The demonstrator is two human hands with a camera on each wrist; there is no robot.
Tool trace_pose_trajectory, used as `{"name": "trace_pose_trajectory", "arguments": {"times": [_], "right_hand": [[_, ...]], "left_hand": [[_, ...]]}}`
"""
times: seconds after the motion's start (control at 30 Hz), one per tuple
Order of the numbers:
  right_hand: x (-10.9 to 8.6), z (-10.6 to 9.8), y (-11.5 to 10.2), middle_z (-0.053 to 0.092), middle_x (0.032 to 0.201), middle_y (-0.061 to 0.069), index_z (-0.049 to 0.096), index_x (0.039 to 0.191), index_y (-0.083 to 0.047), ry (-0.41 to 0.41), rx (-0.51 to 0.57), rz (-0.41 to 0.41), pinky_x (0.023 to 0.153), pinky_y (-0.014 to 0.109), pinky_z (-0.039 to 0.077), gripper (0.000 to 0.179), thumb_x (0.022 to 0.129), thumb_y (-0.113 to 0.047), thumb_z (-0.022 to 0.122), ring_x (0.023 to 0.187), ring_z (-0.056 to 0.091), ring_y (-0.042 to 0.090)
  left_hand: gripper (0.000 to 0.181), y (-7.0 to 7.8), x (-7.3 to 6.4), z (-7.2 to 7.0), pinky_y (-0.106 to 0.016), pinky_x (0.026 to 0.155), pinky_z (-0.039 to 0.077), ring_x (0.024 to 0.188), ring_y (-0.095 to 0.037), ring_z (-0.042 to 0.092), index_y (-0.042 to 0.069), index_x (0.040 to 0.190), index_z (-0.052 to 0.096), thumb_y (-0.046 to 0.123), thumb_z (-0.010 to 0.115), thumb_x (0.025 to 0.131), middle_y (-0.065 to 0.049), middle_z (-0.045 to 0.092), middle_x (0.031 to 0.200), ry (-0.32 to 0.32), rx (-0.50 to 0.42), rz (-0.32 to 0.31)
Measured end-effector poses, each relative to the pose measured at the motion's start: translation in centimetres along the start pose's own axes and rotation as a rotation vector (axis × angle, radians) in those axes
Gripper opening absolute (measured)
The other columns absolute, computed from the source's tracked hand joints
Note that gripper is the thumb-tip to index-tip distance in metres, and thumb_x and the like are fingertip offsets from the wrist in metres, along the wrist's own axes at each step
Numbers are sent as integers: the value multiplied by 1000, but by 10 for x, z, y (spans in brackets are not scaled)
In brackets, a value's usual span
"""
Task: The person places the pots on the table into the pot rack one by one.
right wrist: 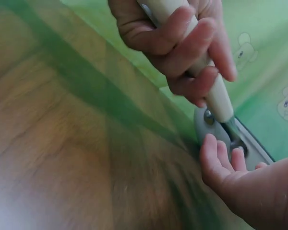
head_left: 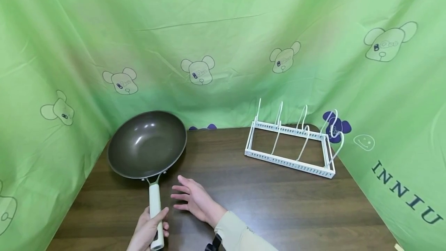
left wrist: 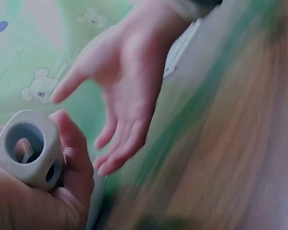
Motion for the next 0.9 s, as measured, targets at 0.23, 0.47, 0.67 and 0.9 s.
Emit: {"name": "trace_pose_trajectory", "arguments": {"times": [0.23, 0.47, 0.67, 0.9], "right_hand": [[20, 16, 10, 51, 140, 26, 29, 147, 8, -34, 38, 110, 100, 53, 51, 89, 93, -52, 67, 123, 57, 40], [37, 33, 21, 54, 135, 21, 36, 146, 4, -204, 68, 211, 81, 27, 52, 80, 97, -54, 59, 113, 61, 27], [49, 43, 22, 66, 117, 10, 38, 143, 5, -269, 133, 248, 79, 27, 56, 74, 98, -52, 58, 104, 68, 23], [58, 48, 25, 66, 104, 2, 44, 136, 2, -265, 103, 307, 80, 28, 57, 63, 101, -49, 54, 88, 66, 14]], "left_hand": [[21, -3, 2, 11, -20, 48, 45, 54, -5, 50, 9, 112, 43, 28, 51, 108, 5, 51, 78, -9, -137, -34], [31, -9, 1, 17, -19, 50, 45, 55, -4, 47, 12, 107, 48, 42, 39, 109, 7, 48, 76, -48, -174, -62], [35, -9, 1, 20, -19, 50, 45, 54, -4, 48, 9, 109, 45, 43, 37, 110, 6, 50, 76, -29, -181, -56], [39, -12, 2, 26, -19, 48, 45, 52, -4, 48, 8, 106, 41, 46, 33, 109, 6, 49, 71, -26, -207, -66]]}}
Point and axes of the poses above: each hand's wrist, its own x-axis towards the middle knuckle, its own z-axis out of the palm, y = z × x, the point moved 6 cm from there along x, towards the middle knuckle
